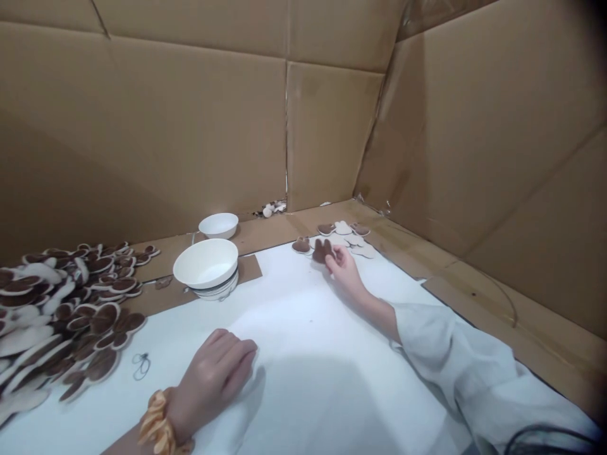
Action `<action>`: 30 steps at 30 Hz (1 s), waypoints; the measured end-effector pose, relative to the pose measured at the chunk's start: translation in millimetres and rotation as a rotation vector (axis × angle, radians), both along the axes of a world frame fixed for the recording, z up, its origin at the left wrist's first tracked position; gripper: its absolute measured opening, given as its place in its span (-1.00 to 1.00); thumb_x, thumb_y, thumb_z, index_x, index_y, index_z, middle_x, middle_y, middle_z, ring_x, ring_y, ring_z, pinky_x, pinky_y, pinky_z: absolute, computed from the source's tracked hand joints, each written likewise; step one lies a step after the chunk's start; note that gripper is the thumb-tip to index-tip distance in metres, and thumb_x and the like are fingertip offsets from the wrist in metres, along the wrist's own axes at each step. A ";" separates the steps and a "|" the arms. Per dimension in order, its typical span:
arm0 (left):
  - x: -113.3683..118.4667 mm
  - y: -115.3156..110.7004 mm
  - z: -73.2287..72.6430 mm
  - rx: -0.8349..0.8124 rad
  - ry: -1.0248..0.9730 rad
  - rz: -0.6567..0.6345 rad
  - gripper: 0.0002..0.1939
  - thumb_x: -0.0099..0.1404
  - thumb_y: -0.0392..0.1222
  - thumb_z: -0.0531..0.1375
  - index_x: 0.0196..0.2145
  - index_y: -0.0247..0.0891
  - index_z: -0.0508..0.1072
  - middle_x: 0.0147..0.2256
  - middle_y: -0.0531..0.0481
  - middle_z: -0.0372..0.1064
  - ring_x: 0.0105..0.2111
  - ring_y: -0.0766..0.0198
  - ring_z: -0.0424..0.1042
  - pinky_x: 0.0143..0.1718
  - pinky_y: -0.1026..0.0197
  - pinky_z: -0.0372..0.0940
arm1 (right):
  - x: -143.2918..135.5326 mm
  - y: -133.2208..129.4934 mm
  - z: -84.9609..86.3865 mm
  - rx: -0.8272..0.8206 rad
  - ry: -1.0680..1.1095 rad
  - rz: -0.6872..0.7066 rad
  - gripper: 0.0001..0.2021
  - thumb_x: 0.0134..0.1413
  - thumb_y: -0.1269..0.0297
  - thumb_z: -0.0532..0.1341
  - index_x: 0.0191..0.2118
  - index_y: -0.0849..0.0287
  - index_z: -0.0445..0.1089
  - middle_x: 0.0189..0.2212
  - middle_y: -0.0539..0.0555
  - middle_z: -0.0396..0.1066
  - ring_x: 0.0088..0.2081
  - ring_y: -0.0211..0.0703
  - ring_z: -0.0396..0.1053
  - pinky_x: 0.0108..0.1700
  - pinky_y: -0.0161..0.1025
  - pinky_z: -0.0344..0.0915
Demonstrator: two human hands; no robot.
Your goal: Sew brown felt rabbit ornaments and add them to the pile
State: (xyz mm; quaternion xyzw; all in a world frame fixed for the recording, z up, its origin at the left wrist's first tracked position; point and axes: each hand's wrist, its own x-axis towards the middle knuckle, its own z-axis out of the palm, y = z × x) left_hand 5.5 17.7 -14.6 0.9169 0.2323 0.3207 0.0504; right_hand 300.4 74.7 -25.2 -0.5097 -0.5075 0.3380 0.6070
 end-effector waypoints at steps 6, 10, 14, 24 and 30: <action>10.3 -4.9 -0.2 -0.466 -0.061 0.307 -0.82 0.29 -0.16 -0.01 -0.17 -0.22 0.26 -0.38 0.00 0.33 -0.40 0.30 0.30 -0.34 0.24 0.23 | -49.1 -36.0 8.8 -0.157 0.081 0.326 -0.72 0.00 0.11 0.16 -0.25 0.23 0.28 -0.45 0.03 0.33 -0.47 -0.29 0.27 -0.42 -0.33 0.20; 25.5 0.6 -2.1 -0.791 -0.211 0.394 -0.65 0.29 -0.03 -0.05 -0.03 -0.22 0.15 -0.22 -0.05 0.29 -0.36 0.31 0.30 -0.31 0.23 0.24 | -61.8 -44.5 8.8 -0.200 -0.037 0.431 -0.70 0.12 0.08 0.05 -0.18 0.19 0.30 -0.45 0.02 0.31 -0.55 -0.36 0.22 -0.54 -0.39 0.13; 40.8 10.3 -4.5 -0.937 -0.399 0.307 -0.62 0.26 -0.01 0.01 -0.04 -0.26 0.17 -0.27 -0.04 0.29 -0.32 0.29 0.33 -0.25 0.21 0.24 | -67.7 -46.9 7.4 -0.230 -0.156 0.545 -0.70 0.17 0.09 -0.04 -0.11 0.14 0.25 -0.49 -0.02 0.27 -0.62 -0.37 0.21 -0.62 -0.38 0.13; 60.8 25.0 -11.1 -1.033 -0.509 0.250 -0.71 0.16 -0.07 0.12 -0.20 -0.29 0.28 -0.50 0.04 0.34 -0.48 0.32 0.36 -0.42 0.30 0.25 | -79.8 -49.0 10.8 -0.241 0.009 0.504 -0.68 -0.06 0.32 0.19 -0.17 0.15 0.09 -0.33 -0.01 0.25 -0.26 -0.25 0.31 -0.20 -0.25 0.26; 60.3 25.2 -3.9 -1.035 -0.340 0.412 -0.79 0.18 -0.07 0.07 -0.29 -0.24 0.25 -0.63 0.12 0.32 -0.67 0.37 0.24 -0.58 0.34 0.14 | -73.3 -49.6 5.3 -0.090 -0.419 0.248 -0.53 -0.09 0.35 0.22 -0.03 0.11 0.07 -0.18 0.11 0.19 -0.06 -0.09 0.20 -0.03 -0.07 0.19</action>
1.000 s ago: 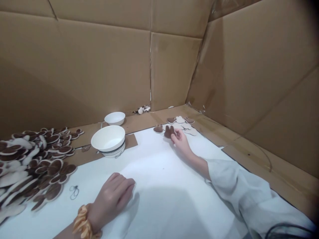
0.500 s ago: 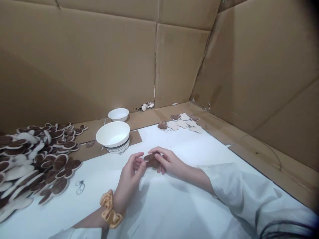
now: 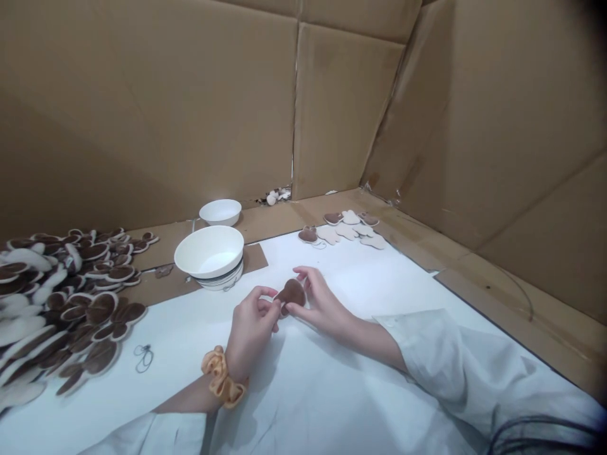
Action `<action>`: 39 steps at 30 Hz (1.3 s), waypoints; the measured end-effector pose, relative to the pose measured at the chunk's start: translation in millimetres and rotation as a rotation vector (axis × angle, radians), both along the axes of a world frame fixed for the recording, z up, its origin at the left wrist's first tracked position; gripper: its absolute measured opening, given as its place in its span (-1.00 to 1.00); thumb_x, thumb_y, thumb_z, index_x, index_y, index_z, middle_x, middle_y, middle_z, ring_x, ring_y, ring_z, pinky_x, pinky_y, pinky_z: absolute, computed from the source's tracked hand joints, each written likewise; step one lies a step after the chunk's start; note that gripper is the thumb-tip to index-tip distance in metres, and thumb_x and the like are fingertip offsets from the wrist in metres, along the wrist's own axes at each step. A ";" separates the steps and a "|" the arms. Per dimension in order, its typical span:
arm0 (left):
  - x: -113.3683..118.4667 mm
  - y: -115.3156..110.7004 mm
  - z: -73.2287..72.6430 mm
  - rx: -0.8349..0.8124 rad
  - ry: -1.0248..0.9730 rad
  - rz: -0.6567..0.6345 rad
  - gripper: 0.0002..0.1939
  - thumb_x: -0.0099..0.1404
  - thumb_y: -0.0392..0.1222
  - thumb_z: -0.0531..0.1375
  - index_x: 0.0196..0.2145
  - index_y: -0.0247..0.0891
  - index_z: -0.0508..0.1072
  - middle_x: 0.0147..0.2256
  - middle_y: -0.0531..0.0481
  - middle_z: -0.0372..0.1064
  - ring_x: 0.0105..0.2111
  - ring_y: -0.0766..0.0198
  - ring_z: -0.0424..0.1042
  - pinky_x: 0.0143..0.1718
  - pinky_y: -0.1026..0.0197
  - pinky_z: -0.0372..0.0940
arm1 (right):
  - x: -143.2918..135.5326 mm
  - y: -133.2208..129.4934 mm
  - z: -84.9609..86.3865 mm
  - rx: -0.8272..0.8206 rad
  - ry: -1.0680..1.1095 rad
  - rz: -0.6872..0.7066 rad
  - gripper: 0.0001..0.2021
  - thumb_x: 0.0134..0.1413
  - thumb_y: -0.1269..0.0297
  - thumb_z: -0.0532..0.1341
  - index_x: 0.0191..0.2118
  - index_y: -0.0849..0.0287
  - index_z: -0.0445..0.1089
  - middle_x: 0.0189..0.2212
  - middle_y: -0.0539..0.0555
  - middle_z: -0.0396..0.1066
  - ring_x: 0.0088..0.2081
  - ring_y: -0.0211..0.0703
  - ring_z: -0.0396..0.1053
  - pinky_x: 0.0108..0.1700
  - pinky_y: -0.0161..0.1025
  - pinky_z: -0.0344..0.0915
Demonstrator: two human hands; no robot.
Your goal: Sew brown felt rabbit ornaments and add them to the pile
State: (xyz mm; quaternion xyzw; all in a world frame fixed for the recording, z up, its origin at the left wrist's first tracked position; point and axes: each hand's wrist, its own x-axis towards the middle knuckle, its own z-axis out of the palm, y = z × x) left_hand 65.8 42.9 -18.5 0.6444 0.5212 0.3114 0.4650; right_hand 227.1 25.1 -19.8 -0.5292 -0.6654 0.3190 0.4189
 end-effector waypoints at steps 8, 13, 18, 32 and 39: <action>3.0 4.9 -1.9 0.276 0.495 -0.040 -0.87 0.18 -0.19 0.03 -0.27 -0.17 0.26 -0.62 0.14 0.27 -0.58 0.29 0.27 -0.54 0.32 -0.01 | 5.1 4.2 -3.7 0.131 -0.253 0.133 -0.86 0.12 0.46 0.02 -0.37 0.17 0.28 -0.37 0.05 0.25 -0.33 -0.26 0.28 -0.23 -0.26 0.26; 2.4 1.5 -1.2 0.343 0.552 -0.077 -0.90 0.21 -0.20 0.02 -0.34 -0.18 0.31 -0.50 0.08 0.35 -0.50 0.28 0.31 -0.49 0.30 0.04 | 7.8 8.1 -2.7 0.122 -0.301 0.169 -0.83 0.12 0.49 0.01 -0.31 0.18 0.31 -0.32 0.06 0.23 -0.29 -0.27 0.29 -0.19 -0.28 0.26; 2.3 -1.8 1.3 0.356 0.486 -0.126 -0.81 0.23 -0.21 -0.01 -0.29 -0.20 0.39 -0.31 -0.01 0.40 -0.35 0.24 0.35 -0.35 0.26 0.14 | 8.3 7.2 -0.4 0.148 -0.330 0.230 -0.82 0.14 0.47 -0.01 -0.31 0.18 0.33 -0.32 0.06 0.25 -0.28 -0.25 0.29 -0.20 -0.29 0.26; 14.8 2.3 14.4 0.307 0.575 -0.158 -0.84 0.20 -0.20 0.02 -0.40 -0.25 0.37 -0.38 -0.09 0.40 -0.40 0.19 0.35 -0.39 0.24 0.10 | 9.3 16.9 -2.6 0.208 -0.365 0.322 -0.79 0.15 0.45 -0.01 -0.29 0.20 0.37 -0.33 0.06 0.26 -0.29 -0.26 0.29 -0.19 -0.29 0.26; 11.9 1.6 10.9 0.326 0.572 -0.183 -0.83 0.21 -0.20 -0.03 -0.38 -0.24 0.33 -0.37 -0.11 0.39 -0.39 0.16 0.35 -0.39 0.22 0.09 | 8.3 14.1 4.1 0.238 -0.522 0.320 -0.79 0.16 0.45 -0.02 -0.28 0.23 0.36 -0.34 0.08 0.25 -0.34 -0.27 0.26 -0.24 -0.31 0.26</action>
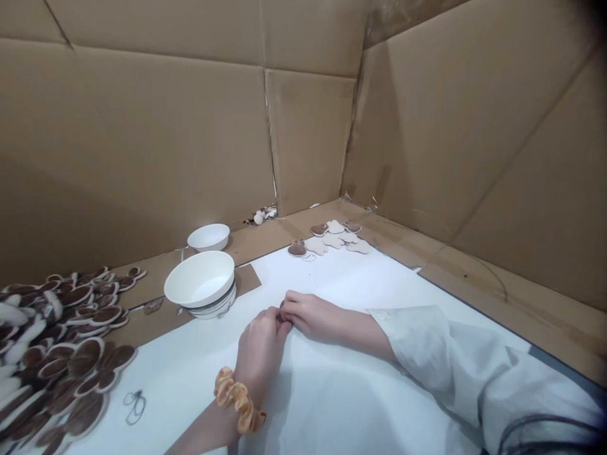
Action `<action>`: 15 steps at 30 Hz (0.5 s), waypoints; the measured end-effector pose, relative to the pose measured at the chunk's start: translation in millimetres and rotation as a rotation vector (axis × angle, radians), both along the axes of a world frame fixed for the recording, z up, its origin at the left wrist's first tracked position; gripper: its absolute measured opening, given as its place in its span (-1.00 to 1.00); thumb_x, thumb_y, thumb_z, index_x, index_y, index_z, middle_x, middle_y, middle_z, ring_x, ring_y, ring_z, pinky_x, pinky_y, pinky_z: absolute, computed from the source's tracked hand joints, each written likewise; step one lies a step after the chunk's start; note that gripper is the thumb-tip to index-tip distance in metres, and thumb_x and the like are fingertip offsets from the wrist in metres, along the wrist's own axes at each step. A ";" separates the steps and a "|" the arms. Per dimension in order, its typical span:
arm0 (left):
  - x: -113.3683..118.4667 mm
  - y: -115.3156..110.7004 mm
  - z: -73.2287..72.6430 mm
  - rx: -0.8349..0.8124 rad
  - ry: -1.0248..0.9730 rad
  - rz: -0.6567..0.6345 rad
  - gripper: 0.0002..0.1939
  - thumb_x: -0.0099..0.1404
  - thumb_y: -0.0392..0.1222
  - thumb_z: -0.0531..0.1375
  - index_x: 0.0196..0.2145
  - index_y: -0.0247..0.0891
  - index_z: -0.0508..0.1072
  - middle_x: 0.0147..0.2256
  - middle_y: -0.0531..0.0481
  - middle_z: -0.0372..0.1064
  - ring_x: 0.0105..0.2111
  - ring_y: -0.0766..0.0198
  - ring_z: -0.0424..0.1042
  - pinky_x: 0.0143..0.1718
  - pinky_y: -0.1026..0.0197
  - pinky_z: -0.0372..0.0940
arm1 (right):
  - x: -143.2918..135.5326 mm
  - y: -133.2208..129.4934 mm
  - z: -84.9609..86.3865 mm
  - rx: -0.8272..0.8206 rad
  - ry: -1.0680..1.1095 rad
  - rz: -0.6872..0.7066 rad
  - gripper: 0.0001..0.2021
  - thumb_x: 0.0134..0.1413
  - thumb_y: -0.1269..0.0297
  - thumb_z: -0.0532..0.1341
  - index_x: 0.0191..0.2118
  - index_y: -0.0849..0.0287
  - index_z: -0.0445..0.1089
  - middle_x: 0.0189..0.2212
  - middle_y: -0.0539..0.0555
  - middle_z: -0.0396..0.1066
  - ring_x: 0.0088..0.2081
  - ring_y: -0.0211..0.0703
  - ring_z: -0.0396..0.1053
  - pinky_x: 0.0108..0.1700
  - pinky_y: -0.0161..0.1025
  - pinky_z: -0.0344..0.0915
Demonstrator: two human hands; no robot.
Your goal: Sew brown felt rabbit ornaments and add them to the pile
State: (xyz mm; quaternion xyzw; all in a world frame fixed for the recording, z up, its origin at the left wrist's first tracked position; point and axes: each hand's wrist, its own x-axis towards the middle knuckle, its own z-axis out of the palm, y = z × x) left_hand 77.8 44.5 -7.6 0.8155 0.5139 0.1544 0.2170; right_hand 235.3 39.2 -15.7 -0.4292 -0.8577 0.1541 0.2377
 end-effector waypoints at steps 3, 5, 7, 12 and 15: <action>-1.2 -1.1 -4.2 -0.008 -0.052 0.007 -0.85 0.21 -0.20 -0.02 -0.37 -0.18 0.34 -0.38 -0.08 0.40 -0.39 0.16 0.35 -0.40 0.22 0.09 | -1.2 -1.6 -2.7 0.037 -0.023 -0.006 -0.79 0.15 0.45 -0.02 -0.30 0.21 0.35 -0.36 0.07 0.25 -0.36 -0.27 0.26 -0.27 -0.33 0.26; -1.5 -1.2 -7.2 -0.003 -0.070 0.019 -0.86 0.19 -0.22 -0.01 -0.40 -0.16 0.34 -0.40 -0.06 0.40 -0.41 0.17 0.34 -0.41 0.22 0.08 | -1.4 -1.7 -5.8 0.066 -0.014 0.008 -0.81 0.15 0.44 -0.01 -0.30 0.21 0.35 -0.36 0.07 0.25 -0.36 -0.27 0.26 -0.27 -0.34 0.27; -1.2 -1.0 -9.1 -0.006 -0.073 0.033 -0.86 0.19 -0.23 -0.01 -0.42 -0.18 0.34 -0.42 -0.04 0.38 -0.42 0.18 0.34 -0.41 0.22 0.08 | -1.3 -1.2 -8.9 0.089 -0.016 0.017 -0.81 0.14 0.44 -0.02 -0.29 0.20 0.34 -0.36 0.07 0.25 -0.36 -0.26 0.26 -0.28 -0.35 0.27; -0.5 -0.6 -8.6 -0.046 -0.065 0.037 -0.85 0.18 -0.24 -0.01 -0.39 -0.20 0.34 -0.41 -0.03 0.37 -0.38 0.19 0.33 -0.38 0.23 0.08 | -1.4 -0.5 -10.1 0.085 -0.062 0.027 -0.81 0.14 0.45 -0.02 -0.27 0.19 0.33 -0.36 0.07 0.25 -0.38 -0.26 0.25 -0.31 -0.35 0.26; -1.0 -0.7 -7.6 -0.049 -0.074 0.033 -0.87 0.20 -0.24 -0.02 -0.38 -0.19 0.32 -0.38 -0.04 0.37 -0.36 0.18 0.34 -0.36 0.22 0.10 | -1.0 -1.7 -5.1 0.060 -0.090 0.009 -0.80 0.13 0.47 -0.03 -0.25 0.22 0.32 -0.34 0.09 0.25 -0.39 -0.26 0.25 -0.31 -0.34 0.27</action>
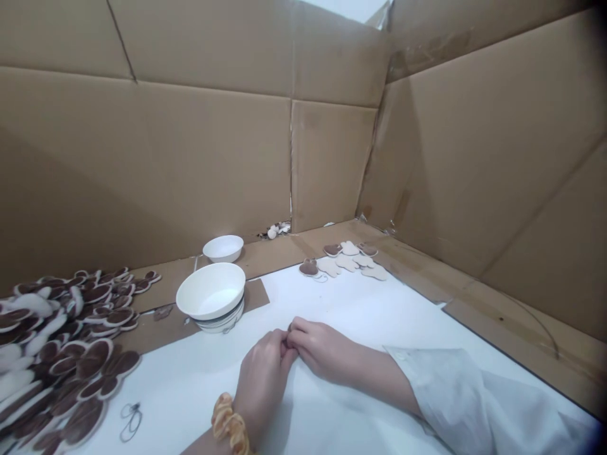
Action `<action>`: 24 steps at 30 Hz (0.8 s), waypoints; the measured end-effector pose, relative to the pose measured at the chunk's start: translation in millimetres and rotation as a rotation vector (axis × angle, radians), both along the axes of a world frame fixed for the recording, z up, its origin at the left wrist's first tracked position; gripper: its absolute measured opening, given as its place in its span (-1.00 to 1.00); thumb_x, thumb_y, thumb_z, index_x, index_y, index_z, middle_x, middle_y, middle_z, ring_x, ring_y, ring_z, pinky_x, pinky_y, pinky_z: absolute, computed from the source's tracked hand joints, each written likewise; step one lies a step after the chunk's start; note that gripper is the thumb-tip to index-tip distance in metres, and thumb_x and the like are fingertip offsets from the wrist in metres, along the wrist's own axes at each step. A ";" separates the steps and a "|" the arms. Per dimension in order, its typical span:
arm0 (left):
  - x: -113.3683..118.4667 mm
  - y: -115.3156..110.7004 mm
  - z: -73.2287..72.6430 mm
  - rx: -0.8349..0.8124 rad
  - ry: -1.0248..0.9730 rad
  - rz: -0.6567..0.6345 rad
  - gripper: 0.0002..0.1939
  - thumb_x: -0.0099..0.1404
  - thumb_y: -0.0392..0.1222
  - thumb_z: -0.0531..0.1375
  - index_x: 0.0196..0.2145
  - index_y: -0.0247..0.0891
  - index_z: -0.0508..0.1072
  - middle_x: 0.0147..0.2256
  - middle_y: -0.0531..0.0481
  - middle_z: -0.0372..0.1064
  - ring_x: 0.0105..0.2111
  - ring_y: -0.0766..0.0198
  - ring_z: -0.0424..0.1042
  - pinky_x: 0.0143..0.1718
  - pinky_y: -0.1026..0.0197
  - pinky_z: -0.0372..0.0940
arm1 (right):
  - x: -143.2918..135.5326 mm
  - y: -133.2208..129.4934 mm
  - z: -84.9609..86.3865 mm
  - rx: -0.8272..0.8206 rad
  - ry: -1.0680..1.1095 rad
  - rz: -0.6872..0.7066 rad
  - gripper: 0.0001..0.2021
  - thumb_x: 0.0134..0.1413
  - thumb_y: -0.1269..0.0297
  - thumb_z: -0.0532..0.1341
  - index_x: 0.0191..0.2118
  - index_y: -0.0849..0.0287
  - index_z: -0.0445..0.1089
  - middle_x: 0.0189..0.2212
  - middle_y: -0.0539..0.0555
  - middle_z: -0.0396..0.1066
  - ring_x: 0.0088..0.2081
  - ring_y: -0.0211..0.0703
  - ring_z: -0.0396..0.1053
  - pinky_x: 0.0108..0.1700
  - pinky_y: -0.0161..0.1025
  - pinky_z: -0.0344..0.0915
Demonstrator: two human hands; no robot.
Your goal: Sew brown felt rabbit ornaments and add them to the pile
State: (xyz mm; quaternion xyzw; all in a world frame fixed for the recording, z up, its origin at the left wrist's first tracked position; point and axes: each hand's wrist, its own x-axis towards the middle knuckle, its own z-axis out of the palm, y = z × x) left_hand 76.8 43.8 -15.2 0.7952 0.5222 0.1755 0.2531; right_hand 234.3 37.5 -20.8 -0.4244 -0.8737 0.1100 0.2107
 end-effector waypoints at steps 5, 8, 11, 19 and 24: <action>-0.3 0.2 0.4 0.018 -0.008 -0.023 -0.85 0.23 -0.22 -0.04 -0.35 -0.20 0.31 -0.37 -0.05 0.37 -0.35 0.18 0.35 -0.35 0.22 0.13 | 1.0 -0.8 3.7 -0.020 0.035 -0.004 -0.79 0.13 0.47 -0.02 -0.25 0.24 0.35 -0.33 0.11 0.27 -0.37 -0.25 0.27 -0.29 -0.32 0.28; -0.1 0.1 -0.1 0.048 0.024 -0.023 -0.86 0.22 -0.22 -0.04 -0.39 -0.23 0.30 -0.40 -0.04 0.35 -0.38 0.19 0.34 -0.38 0.23 0.13 | 0.2 0.9 -1.4 -0.002 0.095 0.026 -0.78 0.13 0.47 -0.02 -0.24 0.22 0.36 -0.32 0.09 0.28 -0.33 -0.25 0.29 -0.25 -0.31 0.28; -0.4 0.4 0.1 0.079 0.024 -0.048 -0.86 0.21 -0.22 -0.03 -0.39 -0.23 0.30 -0.40 -0.04 0.36 -0.38 0.18 0.34 -0.39 0.23 0.13 | 0.8 2.4 -4.8 0.013 0.105 0.028 -0.79 0.13 0.46 0.00 -0.24 0.22 0.37 -0.32 0.10 0.28 -0.33 -0.25 0.28 -0.25 -0.30 0.28; -0.2 3.3 2.5 0.054 -0.072 -0.069 -0.84 0.18 -0.18 -0.01 -0.35 -0.20 0.35 -0.43 0.03 0.35 -0.41 0.21 0.34 -0.39 0.26 0.12 | 5.9 2.0 -1.1 0.025 0.066 -0.021 -0.77 0.16 0.45 -0.04 -0.28 0.23 0.36 -0.32 0.11 0.27 -0.34 -0.26 0.29 -0.27 -0.32 0.28; 0.2 5.3 0.2 0.025 -0.084 -0.062 -0.86 0.17 -0.20 0.02 -0.38 -0.22 0.35 -0.44 0.02 0.35 -0.41 0.22 0.32 -0.36 0.25 0.14 | 4.4 1.9 -1.8 -0.001 0.065 -0.002 -0.81 0.13 0.45 0.00 -0.27 0.23 0.36 -0.33 0.10 0.27 -0.34 -0.25 0.30 -0.25 -0.30 0.28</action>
